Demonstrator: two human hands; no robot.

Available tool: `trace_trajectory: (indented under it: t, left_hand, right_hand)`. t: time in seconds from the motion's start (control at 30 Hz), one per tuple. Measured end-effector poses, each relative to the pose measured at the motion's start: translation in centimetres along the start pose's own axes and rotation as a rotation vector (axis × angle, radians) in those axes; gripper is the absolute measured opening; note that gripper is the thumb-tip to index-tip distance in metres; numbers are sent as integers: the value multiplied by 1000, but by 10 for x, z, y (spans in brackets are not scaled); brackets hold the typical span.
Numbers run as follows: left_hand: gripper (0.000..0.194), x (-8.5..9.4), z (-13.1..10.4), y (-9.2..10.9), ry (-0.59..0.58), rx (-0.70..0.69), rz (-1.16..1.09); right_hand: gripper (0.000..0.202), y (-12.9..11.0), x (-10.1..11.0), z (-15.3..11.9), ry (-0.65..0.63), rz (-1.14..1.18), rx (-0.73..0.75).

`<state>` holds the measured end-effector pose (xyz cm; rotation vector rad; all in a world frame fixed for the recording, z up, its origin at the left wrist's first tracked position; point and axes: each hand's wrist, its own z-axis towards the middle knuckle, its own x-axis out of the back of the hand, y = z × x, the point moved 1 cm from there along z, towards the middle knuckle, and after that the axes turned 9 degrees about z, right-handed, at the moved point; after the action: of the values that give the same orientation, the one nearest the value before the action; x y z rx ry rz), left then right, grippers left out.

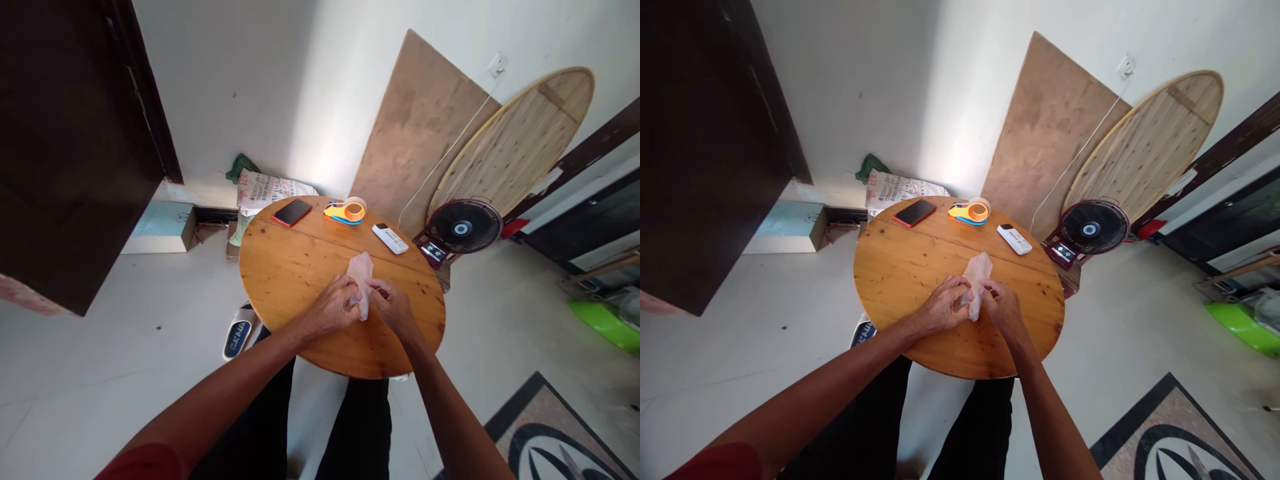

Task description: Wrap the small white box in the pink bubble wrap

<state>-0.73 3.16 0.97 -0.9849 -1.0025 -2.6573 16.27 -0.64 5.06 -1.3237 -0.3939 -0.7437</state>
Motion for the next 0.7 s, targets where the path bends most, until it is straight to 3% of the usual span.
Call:
trace_trajectory:
  t: [0.13,0.27,0.37,0.47,0.57,0.63,0.7]
  left_hand:
    - [17,5,-1,5,-7,-29,71]
    - [18,10,0,9,-56,-60,106]
    - [15,11,0,10,-78,-43,137]
    - [16,10,0,10,-87,-28,148]
    - [15,9,0,9,-76,-24,139]
    - [14,9,0,9,-67,-28,136]
    - [14,9,0,9,-59,-36,137]
  right_hand:
    - [28,5,-12,7,-68,-60,13]
    - [27,4,-9,12,-110,68,-8]
    - [30,3,2,15,15,195,-86]
    - [34,4,10,19,128,276,-256]
    - [28,8,9,27,37,360,-368]
    - [25,12,5,36,-28,376,-354]
    - [25,16,0,47,-8,361,-295]
